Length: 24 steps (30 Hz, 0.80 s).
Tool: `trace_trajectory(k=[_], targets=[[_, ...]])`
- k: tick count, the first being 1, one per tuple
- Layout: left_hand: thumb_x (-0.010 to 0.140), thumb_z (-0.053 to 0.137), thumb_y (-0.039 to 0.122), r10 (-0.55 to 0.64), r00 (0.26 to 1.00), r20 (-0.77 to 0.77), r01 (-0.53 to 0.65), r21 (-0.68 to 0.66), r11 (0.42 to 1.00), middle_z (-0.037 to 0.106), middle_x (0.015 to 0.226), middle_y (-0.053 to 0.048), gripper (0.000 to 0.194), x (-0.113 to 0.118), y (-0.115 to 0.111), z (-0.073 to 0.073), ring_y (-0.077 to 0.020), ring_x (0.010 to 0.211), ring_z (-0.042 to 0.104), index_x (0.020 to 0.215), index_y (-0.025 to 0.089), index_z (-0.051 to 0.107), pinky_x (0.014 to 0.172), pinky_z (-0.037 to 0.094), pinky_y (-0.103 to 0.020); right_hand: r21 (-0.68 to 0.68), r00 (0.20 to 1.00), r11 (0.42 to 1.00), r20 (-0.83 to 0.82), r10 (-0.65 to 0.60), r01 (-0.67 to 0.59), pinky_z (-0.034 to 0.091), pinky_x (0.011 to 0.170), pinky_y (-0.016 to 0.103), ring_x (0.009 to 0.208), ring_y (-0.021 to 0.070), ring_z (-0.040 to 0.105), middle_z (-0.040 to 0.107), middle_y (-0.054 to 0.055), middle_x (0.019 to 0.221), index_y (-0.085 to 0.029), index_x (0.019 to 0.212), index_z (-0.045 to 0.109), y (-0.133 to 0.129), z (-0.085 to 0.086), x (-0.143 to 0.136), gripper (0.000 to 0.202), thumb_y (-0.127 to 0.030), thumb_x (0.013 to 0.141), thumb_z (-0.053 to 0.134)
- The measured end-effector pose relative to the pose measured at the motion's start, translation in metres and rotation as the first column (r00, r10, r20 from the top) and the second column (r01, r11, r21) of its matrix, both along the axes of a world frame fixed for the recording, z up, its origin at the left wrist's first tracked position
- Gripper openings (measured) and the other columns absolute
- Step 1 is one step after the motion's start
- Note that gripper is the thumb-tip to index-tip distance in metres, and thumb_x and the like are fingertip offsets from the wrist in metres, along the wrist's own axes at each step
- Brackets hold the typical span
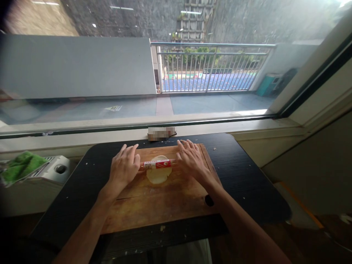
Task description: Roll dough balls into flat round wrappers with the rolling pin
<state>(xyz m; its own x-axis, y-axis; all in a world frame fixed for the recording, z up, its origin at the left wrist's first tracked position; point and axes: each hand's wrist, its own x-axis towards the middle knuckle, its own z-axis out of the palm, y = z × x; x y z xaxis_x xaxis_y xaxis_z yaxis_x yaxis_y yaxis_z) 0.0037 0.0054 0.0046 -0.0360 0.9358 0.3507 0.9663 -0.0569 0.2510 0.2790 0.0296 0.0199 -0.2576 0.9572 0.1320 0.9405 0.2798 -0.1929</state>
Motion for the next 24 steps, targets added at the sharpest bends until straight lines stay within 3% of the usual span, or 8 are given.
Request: trace_trajectory(k=[10, 18, 24], targets=[[0.103, 0.045, 0.028, 0.068, 0.997, -0.03, -0.072, -0.147, 0.987, 0.054, 0.166, -0.025, 0.062, 0.0, 0.046, 0.012, -0.042, 0.164, 0.037, 0.161, 0.009, 0.054, 0.125, 0.045, -0.062, -0.078, 0.994, 0.993, -0.056, -0.089, 0.085, 0.044, 0.117, 0.047, 0.141, 0.0328, 0.054, 0.061, 0.015, 0.158, -0.024, 0.162, 0.051, 0.026, 0.016, -0.014, 0.056, -0.036, 0.109, 0.043], [0.103, 0.04, 0.038, 0.098, 0.992, -0.083, -0.12, -0.326, 0.938, 0.039, 0.176, -0.024, 0.074, -0.001, 0.076, 0.011, -0.0423, 0.17, 0.021, 0.172, 0.012, 0.036, 0.131, 0.034, -0.067, -0.041, 0.992, 0.995, -0.078, -0.096, 0.093, 0.044, 0.115, 0.047, 0.138, 0.0335, 0.055, 0.063, 0.017, 0.151, -0.021, 0.155, 0.058, 0.033, 0.02, -0.019, 0.049, -0.035, 0.111, 0.043], [0.099, 0.041, 0.034, 0.118, 0.988, -0.095, -0.145, -0.381, 0.913, 0.03, 0.18, -0.024, 0.081, -0.002, 0.097, 0.009, -0.0452, 0.171, 0.014, 0.176, 0.012, 0.028, 0.131, 0.027, -0.075, -0.038, 0.995, 0.997, -0.076, -0.071, 0.068, 0.045, 0.112, 0.045, 0.134, 0.0315, 0.056, 0.064, 0.015, 0.148, -0.023, 0.151, 0.062, 0.037, 0.017, -0.02, 0.045, -0.037, 0.112, 0.044]])
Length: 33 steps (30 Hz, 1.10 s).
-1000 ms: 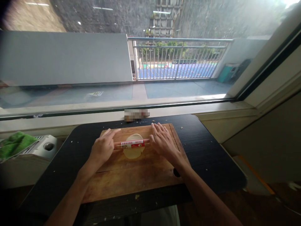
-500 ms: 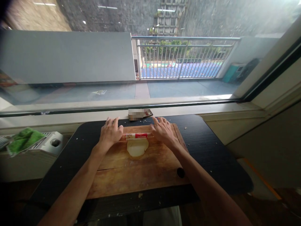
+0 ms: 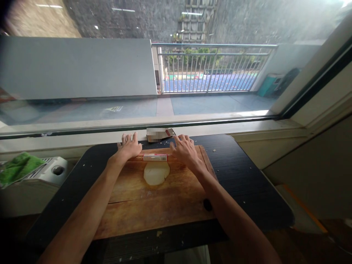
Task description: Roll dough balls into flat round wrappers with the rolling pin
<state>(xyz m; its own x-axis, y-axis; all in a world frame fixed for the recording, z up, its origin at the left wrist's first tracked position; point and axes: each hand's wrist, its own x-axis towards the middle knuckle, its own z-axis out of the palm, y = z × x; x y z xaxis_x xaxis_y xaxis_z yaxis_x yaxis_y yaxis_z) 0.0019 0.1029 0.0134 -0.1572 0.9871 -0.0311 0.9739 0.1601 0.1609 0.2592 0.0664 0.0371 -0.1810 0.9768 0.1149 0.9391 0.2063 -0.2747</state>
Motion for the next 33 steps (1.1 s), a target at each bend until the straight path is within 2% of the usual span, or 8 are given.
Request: trace_trajectory(k=[8, 12, 15, 19, 22, 25, 29, 33], targets=[[0.092, 0.054, 0.031, -0.076, 0.997, 0.002, 0.074, 0.183, 0.98, 0.041, 0.174, -0.028, 0.076, 0.003, 0.018, 0.016, -0.0507, 0.168, 0.022, 0.166, 0.017, 0.047, 0.124, 0.025, -0.087, 0.023, 0.996, 0.996, -0.004, 0.087, -0.087, 0.045, 0.114, 0.05, 0.136, 0.0313, 0.055, 0.066, 0.013, 0.145, -0.029, 0.149, 0.063, -0.004, -0.006, 0.003, 0.041, -0.042, 0.114, 0.047], [0.095, 0.06, 0.038, -0.103, 0.992, 0.07, 0.068, 0.387, 0.92, 0.058, 0.156, -0.026, 0.055, -0.003, 0.037, 0.071, -0.0499, 0.154, 0.046, 0.146, 0.019, 0.065, 0.12, 0.041, -0.077, 0.027, 0.995, 0.994, -0.013, 0.102, -0.102, 0.045, 0.116, 0.054, 0.136, 0.0321, 0.056, 0.064, 0.014, 0.149, -0.031, 0.156, 0.059, -0.007, -0.01, 0.004, 0.046, -0.04, 0.111, 0.051], [0.096, 0.061, 0.036, -0.236, 0.95, 0.205, 0.089, 0.546, 0.833, 0.074, 0.129, -0.019, 0.036, -0.007, 0.049, 0.123, -0.0358, 0.121, 0.07, 0.121, 0.015, 0.076, 0.114, 0.053, -0.06, 0.035, 0.992, 0.992, -0.013, 0.124, -0.124, 0.043, 0.119, 0.053, 0.14, 0.0321, 0.054, 0.063, 0.014, 0.152, -0.03, 0.158, 0.057, -0.01, -0.011, 0.004, 0.05, -0.037, 0.109, 0.054], [0.105, 0.048, 0.034, -0.532, 0.714, 0.456, 0.043, 0.73, 0.682, 0.079, 0.102, -0.009, 0.032, -0.003, 0.033, 0.152, -0.0178, 0.093, 0.073, 0.114, 0.018, 0.074, 0.092, 0.061, -0.034, 0.014, 0.985, 0.985, 0.011, 0.17, -0.17, 0.039, 0.123, 0.052, 0.143, 0.031, 0.051, 0.062, 0.015, 0.153, -0.026, 0.162, 0.054, -0.015, -0.011, 0.005, 0.059, -0.026, 0.103, 0.054], [0.102, 0.055, 0.035, -0.609, 0.668, 0.427, 0.164, 0.714, 0.681, 0.08, 0.095, -0.008, 0.028, 0.002, 0.002, 0.131, -0.0195, 0.091, 0.075, 0.106, 0.017, 0.076, 0.087, 0.061, -0.033, 0.004, 0.98, 0.98, 0.021, 0.198, -0.198, 0.037, 0.125, 0.053, 0.145, 0.0306, 0.049, 0.059, 0.015, 0.156, -0.023, 0.165, 0.051, -0.016, -0.009, 0.007, 0.062, -0.024, 0.103, 0.051], [0.101, 0.057, 0.04, -0.653, 0.671, 0.351, 0.355, 0.621, 0.698, 0.082, 0.098, -0.008, 0.031, -0.002, -0.025, 0.089, -0.0215, 0.092, 0.074, 0.098, 0.019, 0.078, 0.087, 0.062, -0.035, -0.011, 0.977, 0.977, 0.03, 0.211, -0.211, 0.033, 0.128, 0.054, 0.147, 0.0301, 0.047, 0.056, 0.014, 0.159, -0.025, 0.166, 0.048, -0.016, -0.007, 0.009, 0.062, -0.027, 0.104, 0.049], [0.104, 0.048, 0.036, -0.625, 0.724, 0.292, 0.412, 0.542, 0.732, 0.083, 0.104, -0.009, 0.034, -0.016, -0.036, 0.032, -0.0248, 0.099, 0.074, 0.098, 0.021, 0.079, 0.096, 0.06, -0.041, -0.042, 0.976, 0.978, 0.066, 0.206, -0.204, 0.03, 0.13, 0.059, 0.152, 0.0315, 0.044, 0.053, 0.016, 0.163, -0.024, 0.17, 0.044, -0.016, -0.006, 0.011, 0.064, -0.031, 0.106, 0.047], [0.102, 0.046, 0.027, -0.571, 0.8, 0.185, 0.434, 0.478, 0.764, 0.081, 0.113, -0.01, 0.035, -0.023, -0.041, -0.002, -0.0286, 0.111, 0.07, 0.111, 0.021, 0.079, 0.103, 0.056, -0.047, -0.033, 0.975, 0.979, 0.085, 0.205, -0.203, 0.029, 0.131, 0.061, 0.155, 0.0325, 0.041, 0.05, 0.016, 0.167, -0.024, 0.17, 0.044, -0.017, -0.005, 0.01, 0.064, -0.03, 0.107, 0.046]])
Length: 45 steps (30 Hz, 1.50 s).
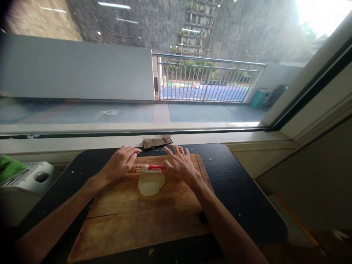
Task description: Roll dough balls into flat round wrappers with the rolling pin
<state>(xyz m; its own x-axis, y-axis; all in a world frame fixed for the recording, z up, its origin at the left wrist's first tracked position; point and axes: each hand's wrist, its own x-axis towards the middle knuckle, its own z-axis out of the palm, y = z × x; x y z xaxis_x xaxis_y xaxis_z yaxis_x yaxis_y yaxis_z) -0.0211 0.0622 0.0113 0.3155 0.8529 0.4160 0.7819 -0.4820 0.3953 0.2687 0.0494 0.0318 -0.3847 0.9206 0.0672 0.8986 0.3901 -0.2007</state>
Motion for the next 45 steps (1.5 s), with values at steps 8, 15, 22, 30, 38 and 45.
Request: trace_trajectory(k=[8, 15, 22, 30, 38, 45], targets=[[0.092, 0.042, 0.011, 0.059, 0.997, 0.046, -0.061, 0.05, 0.997, 0.079, 0.104, -0.009, 0.036, -0.006, -0.018, -0.013, -0.0283, 0.105, 0.066, 0.098, 0.021, 0.076, 0.098, 0.055, -0.044, 0.008, 0.997, 0.999, -0.065, -0.038, 0.039, 0.044, 0.119, 0.054, 0.141, 0.0342, 0.054, 0.058, 0.017, 0.157, -0.023, 0.161, 0.055, 0.001, 0.003, -0.006, 0.059, -0.031, 0.103, 0.056], [0.091, 0.04, 0.008, 0.01, 0.996, 0.088, -0.011, 0.014, 1.0, 0.078, 0.099, -0.008, 0.039, -0.006, -0.017, -0.009, -0.0272, 0.102, 0.067, 0.094, 0.022, 0.076, 0.096, 0.057, -0.043, 0.01, 0.995, 1.0, -0.102, -0.019, 0.02, 0.048, 0.112, 0.05, 0.136, 0.0321, 0.055, 0.065, 0.015, 0.148, -0.025, 0.154, 0.062, 0.003, 0.001, -0.004, 0.05, -0.027, 0.105, 0.052], [0.092, 0.042, 0.008, -0.179, 0.972, 0.151, 0.188, -0.049, 0.981, 0.082, 0.108, -0.007, 0.039, -0.012, -0.019, 0.005, -0.0244, 0.109, 0.07, 0.088, 0.024, 0.078, 0.105, 0.057, -0.043, -0.008, 0.994, 0.996, -0.062, 0.093, -0.094, 0.045, 0.118, 0.05, 0.146, 0.0318, 0.05, 0.059, 0.013, 0.158, -0.027, 0.162, 0.055, 0.008, -0.005, 0.005, 0.06, -0.023, 0.103, 0.051], [0.091, 0.043, 0.01, -0.115, 0.974, 0.194, 0.124, -0.036, 0.992, 0.076, 0.086, -0.005, 0.032, -0.012, -0.02, -0.004, -0.0213, 0.084, 0.069, 0.08, 0.023, 0.07, 0.082, 0.056, -0.036, 0.008, 0.991, 0.996, -0.101, 0.087, -0.087, 0.048, 0.114, 0.047, 0.136, 0.0297, 0.059, 0.068, 0.013, 0.148, -0.025, 0.155, 0.062, 0.007, -0.004, 0.003, 0.05, -0.023, 0.106, 0.053], [0.104, 0.042, 0.024, 0.024, 0.988, 0.152, -0.028, 0.028, 0.999, 0.077, 0.095, -0.007, 0.029, -0.01, -0.015, -0.012, -0.0242, 0.095, 0.069, 0.104, 0.02, 0.071, 0.092, 0.055, -0.04, 0.106, 0.998, 0.994, -0.069, 0.015, -0.008, 0.047, 0.093, 0.035, 0.102, 0.0236, 0.068, 0.08, 0.008, 0.107, -0.023, 0.103, 0.078, 0.015, -0.004, 0.002, 0.037, -0.031, 0.116, 0.044], [0.112, 0.038, 0.032, 0.071, 0.984, 0.164, -0.076, 0.022, 0.997, 0.078, 0.102, -0.008, 0.034, -0.012, -0.008, -0.02, -0.0251, 0.101, 0.07, 0.117, 0.021, 0.07, 0.098, 0.054, -0.042, 0.211, 0.975, 0.972, -0.213, -0.059, 0.105, 0.039, 0.08, 0.031, 0.085, 0.0202, 0.065, 0.078, 0.007, 0.095, -0.023, 0.088, 0.073, 0.021, -0.011, 0.005, 0.043, -0.039, 0.117, 0.046]])
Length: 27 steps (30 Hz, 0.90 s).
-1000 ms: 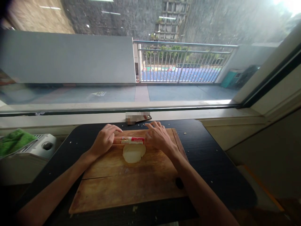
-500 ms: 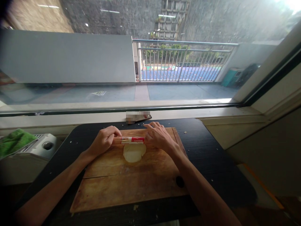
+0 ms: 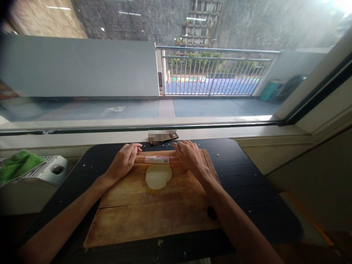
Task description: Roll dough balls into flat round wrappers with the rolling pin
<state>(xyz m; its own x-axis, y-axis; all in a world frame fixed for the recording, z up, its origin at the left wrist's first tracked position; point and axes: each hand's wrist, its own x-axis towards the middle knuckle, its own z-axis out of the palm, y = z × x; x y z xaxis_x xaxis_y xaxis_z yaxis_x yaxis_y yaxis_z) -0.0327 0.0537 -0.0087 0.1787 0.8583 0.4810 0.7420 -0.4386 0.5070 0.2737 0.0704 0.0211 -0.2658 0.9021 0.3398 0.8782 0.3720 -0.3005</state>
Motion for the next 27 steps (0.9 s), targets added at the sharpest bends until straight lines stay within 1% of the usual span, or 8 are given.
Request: trace_trajectory(k=[4, 8, 12, 14, 17, 19, 24, 27], targets=[[0.114, 0.038, 0.037, 0.012, 1.0, -0.001, -0.012, -0.01, 1.0, 0.079, 0.103, -0.008, 0.034, -0.001, 0.003, -0.005, -0.0258, 0.103, 0.07, 0.121, 0.023, 0.069, 0.1, 0.054, -0.042, 0.078, 0.996, 0.995, -0.067, 0.062, -0.057, 0.04, 0.081, 0.031, 0.087, 0.0218, 0.064, 0.075, 0.007, 0.091, -0.023, 0.09, 0.073, 0.005, -0.004, 0.004, 0.041, -0.04, 0.117, 0.047], [0.114, 0.04, 0.039, 0.047, 0.998, -0.031, -0.047, -0.016, 0.999, 0.08, 0.107, -0.009, 0.033, -0.002, 0.007, -0.012, -0.0278, 0.106, 0.07, 0.118, 0.023, 0.07, 0.101, 0.054, -0.044, 0.157, 0.962, 0.963, -0.131, 0.239, -0.218, 0.042, 0.085, 0.032, 0.09, 0.0222, 0.062, 0.074, 0.007, 0.091, -0.022, 0.092, 0.072, 0.009, -0.005, 0.008, 0.038, -0.04, 0.117, 0.049], [0.115, 0.04, 0.04, 0.038, 0.999, -0.029, -0.039, -0.02, 0.999, 0.08, 0.109, -0.009, 0.034, -0.003, 0.007, -0.012, -0.0273, 0.106, 0.071, 0.113, 0.023, 0.07, 0.101, 0.053, -0.044, 0.131, 0.938, 0.937, -0.079, 0.337, -0.325, 0.042, 0.087, 0.033, 0.089, 0.0217, 0.061, 0.074, 0.007, 0.089, -0.022, 0.086, 0.07, 0.011, -0.004, 0.009, 0.041, -0.04, 0.117, 0.05], [0.115, 0.04, 0.04, 0.027, 0.999, -0.018, -0.027, -0.015, 1.0, 0.079, 0.11, -0.009, 0.035, -0.002, 0.004, -0.009, -0.0264, 0.106, 0.072, 0.113, 0.023, 0.071, 0.1, 0.053, -0.042, 0.09, 0.957, 0.955, -0.047, 0.288, -0.283, 0.04, 0.087, 0.033, 0.089, 0.0214, 0.061, 0.074, 0.007, 0.089, -0.022, 0.085, 0.07, 0.011, -0.005, 0.008, 0.042, -0.038, 0.117, 0.049], [0.114, 0.043, 0.041, 0.006, 0.999, -0.036, -0.006, 0.005, 1.0, 0.079, 0.112, -0.009, 0.034, -0.001, 0.001, -0.004, -0.0259, 0.107, 0.071, 0.116, 0.023, 0.071, 0.1, 0.053, -0.041, 0.016, 0.994, 0.995, -0.045, 0.1, -0.1, 0.038, 0.083, 0.033, 0.088, 0.0213, 0.062, 0.076, 0.007, 0.093, -0.022, 0.087, 0.071, 0.01, -0.007, 0.008, 0.038, -0.035, 0.116, 0.05], [0.114, 0.045, 0.041, -0.012, 0.997, -0.079, 0.013, 0.016, 1.0, 0.079, 0.115, -0.009, 0.033, -0.001, 0.0, -0.003, -0.0268, 0.109, 0.07, 0.119, 0.023, 0.071, 0.1, 0.051, -0.042, -0.035, 0.998, 0.999, -0.063, 0.007, -0.01, 0.038, 0.081, 0.032, 0.088, 0.0216, 0.062, 0.077, 0.007, 0.095, -0.023, 0.088, 0.071, 0.008, -0.008, 0.008, 0.037, -0.034, 0.116, 0.05], [0.113, 0.046, 0.042, -0.015, 0.986, -0.169, 0.018, 0.017, 1.0, 0.078, 0.116, -0.01, 0.032, 0.001, -0.002, -0.003, -0.0283, 0.111, 0.068, 0.121, 0.023, 0.071, 0.096, 0.048, -0.042, -0.049, 0.988, 0.999, -0.156, 0.012, -0.02, 0.044, 0.091, 0.031, 0.101, 0.0221, 0.066, 0.079, 0.008, 0.108, -0.024, 0.096, 0.073, 0.005, -0.012, 0.009, 0.032, -0.033, 0.115, 0.048], [0.113, 0.044, 0.037, -0.01, 0.989, -0.148, 0.013, 0.018, 1.0, 0.078, 0.115, -0.009, 0.032, 0.001, -0.001, -0.003, -0.0275, 0.11, 0.068, 0.12, 0.023, 0.071, 0.095, 0.048, -0.042, -0.068, 0.983, 0.997, -0.181, 0.02, -0.033, 0.046, 0.098, 0.032, 0.109, 0.0229, 0.067, 0.079, 0.008, 0.115, -0.024, 0.107, 0.076, 0.01, -0.016, 0.01, 0.025, -0.022, 0.111, 0.051]])
